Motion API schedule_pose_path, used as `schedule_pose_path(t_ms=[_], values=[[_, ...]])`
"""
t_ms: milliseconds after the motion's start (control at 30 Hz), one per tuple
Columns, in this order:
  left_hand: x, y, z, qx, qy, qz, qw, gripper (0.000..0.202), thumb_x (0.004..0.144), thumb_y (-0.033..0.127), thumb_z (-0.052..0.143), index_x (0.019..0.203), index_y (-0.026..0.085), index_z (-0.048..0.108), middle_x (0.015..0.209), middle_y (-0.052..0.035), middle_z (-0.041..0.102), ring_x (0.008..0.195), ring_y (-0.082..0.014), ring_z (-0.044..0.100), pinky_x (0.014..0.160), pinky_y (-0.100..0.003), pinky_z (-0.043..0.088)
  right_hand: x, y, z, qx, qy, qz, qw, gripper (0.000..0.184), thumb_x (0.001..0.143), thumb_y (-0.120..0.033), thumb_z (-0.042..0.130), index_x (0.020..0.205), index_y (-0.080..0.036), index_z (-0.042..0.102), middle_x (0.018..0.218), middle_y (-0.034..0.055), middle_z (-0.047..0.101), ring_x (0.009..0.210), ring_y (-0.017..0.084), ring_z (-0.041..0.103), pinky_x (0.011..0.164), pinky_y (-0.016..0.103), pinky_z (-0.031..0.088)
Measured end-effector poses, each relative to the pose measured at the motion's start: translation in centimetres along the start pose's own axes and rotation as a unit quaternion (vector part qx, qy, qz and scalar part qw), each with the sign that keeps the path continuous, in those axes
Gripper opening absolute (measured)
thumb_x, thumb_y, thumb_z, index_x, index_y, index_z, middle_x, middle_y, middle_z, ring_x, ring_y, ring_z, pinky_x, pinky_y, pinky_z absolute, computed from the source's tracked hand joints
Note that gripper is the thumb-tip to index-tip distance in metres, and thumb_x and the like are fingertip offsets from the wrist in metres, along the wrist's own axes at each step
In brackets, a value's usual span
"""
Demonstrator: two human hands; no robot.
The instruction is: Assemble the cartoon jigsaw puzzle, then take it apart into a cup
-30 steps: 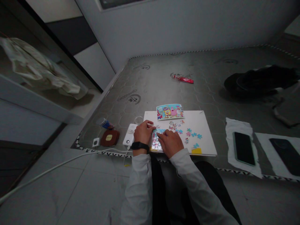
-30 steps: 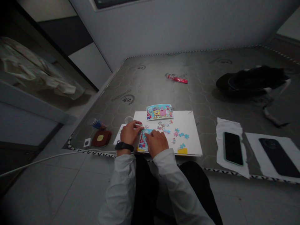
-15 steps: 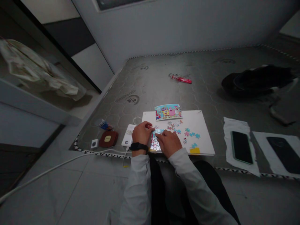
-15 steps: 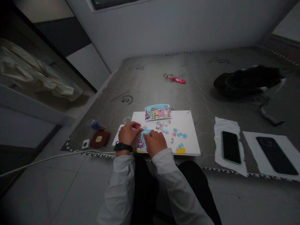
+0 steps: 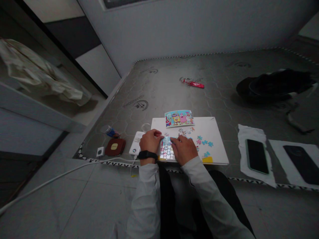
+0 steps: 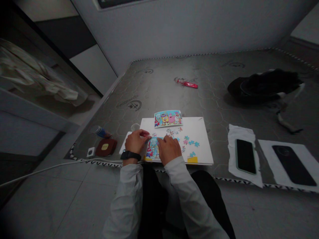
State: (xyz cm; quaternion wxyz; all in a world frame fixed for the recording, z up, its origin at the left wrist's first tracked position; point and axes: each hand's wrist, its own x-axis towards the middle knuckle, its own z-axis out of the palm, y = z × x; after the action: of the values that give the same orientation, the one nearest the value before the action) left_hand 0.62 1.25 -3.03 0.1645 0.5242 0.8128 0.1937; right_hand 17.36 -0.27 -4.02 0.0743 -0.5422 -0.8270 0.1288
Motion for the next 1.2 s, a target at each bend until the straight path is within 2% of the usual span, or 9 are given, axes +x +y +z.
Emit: schedule_pose_path(t_ms=[200,400,533,667,833,933,1067,1200], values=[[-0.2,0.3,0.0,-0.005,0.009,-0.002,1.0,0.013,0.078,0.035,0.077,0.091,0.031,0.075,0.092,0.0041,0.078,0.091,-0.0198,0.07,0.077,-0.03,0.049,0.1,0.5,-0.2,0.0,0.002,0.008,1.0,0.034,0.1,-0.028,0.047,0.129,-0.026,0.065,0.111,0.0101,0.064,0.106,0.024,0.057,0.083,0.036,0.034],[-0.5,1.1,0.2,-0.004,-0.004,-0.011,1.0,0.013,0.078,0.038,0.077,0.088,0.03,0.076,0.089,0.0032,0.078,0.087,-0.0201,0.07,0.073,-0.03,0.048,0.1,1.0,-0.3,0.005,0.014,0.009,1.0,0.031,0.099,-0.024,0.047,0.12,-0.026,0.07,0.11,0.009,0.065,0.103,0.023,0.058,0.081,0.036,0.032],[-0.7,1.4,0.2,-0.011,-0.003,-0.012,1.0,0.016,0.079,0.041,0.076,0.088,0.028,0.075,0.09,0.0014,0.078,0.086,-0.0198,0.069,0.074,-0.03,0.048,0.1,2.1,-0.8,0.011,0.041,0.027,0.999,0.032,0.098,-0.021,0.047,0.12,-0.024,0.071,0.109,0.009,0.066,0.104,0.023,0.058,0.081,0.036,0.032],[-0.7,1.4,0.0,-0.012,-0.008,-0.017,1.0,0.016,0.077,0.04,0.078,0.088,0.029,0.076,0.09,0.0022,0.078,0.087,-0.0206,0.07,0.074,-0.031,0.048,0.1,3.3,-1.1,0.015,0.041,0.057,0.997,0.032,0.095,-0.019,0.049,0.115,-0.025,0.074,0.103,0.0082,0.066,0.1,0.023,0.059,0.081,0.036,0.033],[-0.8,1.5,-0.9,0.013,0.015,-0.02,1.0,0.016,0.081,0.043,0.074,0.091,0.03,0.076,0.096,0.0017,0.078,0.093,-0.0232,0.069,0.078,-0.033,0.049,-0.1,4.8,-1.9,0.03,0.048,0.074,0.996,0.032,0.092,-0.018,0.051,0.11,-0.027,0.075,0.103,0.006,0.068,0.101,0.021,0.061,0.083,0.034,0.035],[-1.0,1.5,-1.7,0.031,0.009,-0.022,0.999,0.017,0.084,0.044,0.07,0.092,0.03,0.075,0.097,0.0009,0.078,0.093,-0.0236,0.07,0.079,-0.034,0.049,-0.4,6.1,-2.7,0.025,0.009,0.075,0.997,0.03,0.093,-0.021,0.051,0.109,-0.026,0.075,0.103,0.0053,0.07,0.096,0.02,0.063,0.081,0.033,0.038],[-1.2,1.5,-2.3,0.052,-0.034,-0.031,0.998,0.016,0.085,0.041,0.069,0.092,0.027,0.075,0.096,-0.0012,0.078,0.095,-0.024,0.07,0.081,-0.034,0.05,-1.0,7.6,-3.7,0.036,-0.073,0.097,0.992,0.025,0.093,-0.03,0.056,0.106,-0.025,0.076,0.092,0.0036,0.075,0.084,0.019,0.065,0.073,0.03,0.041],[-1.3,1.4,-2.6,0.065,-0.05,-0.015,0.997,0.018,0.088,0.039,0.065,0.094,0.027,0.076,0.099,-0.0025,0.078,0.098,-0.0246,0.07,0.084,-0.034,0.05,-1.2,7.4,-4.2,0.042,-0.11,0.132,0.984,0.024,0.092,-0.033,0.059,0.103,-0.026,0.078,0.089,0.0037,0.076,0.084,0.02,0.067,0.072,0.029,0.043]])
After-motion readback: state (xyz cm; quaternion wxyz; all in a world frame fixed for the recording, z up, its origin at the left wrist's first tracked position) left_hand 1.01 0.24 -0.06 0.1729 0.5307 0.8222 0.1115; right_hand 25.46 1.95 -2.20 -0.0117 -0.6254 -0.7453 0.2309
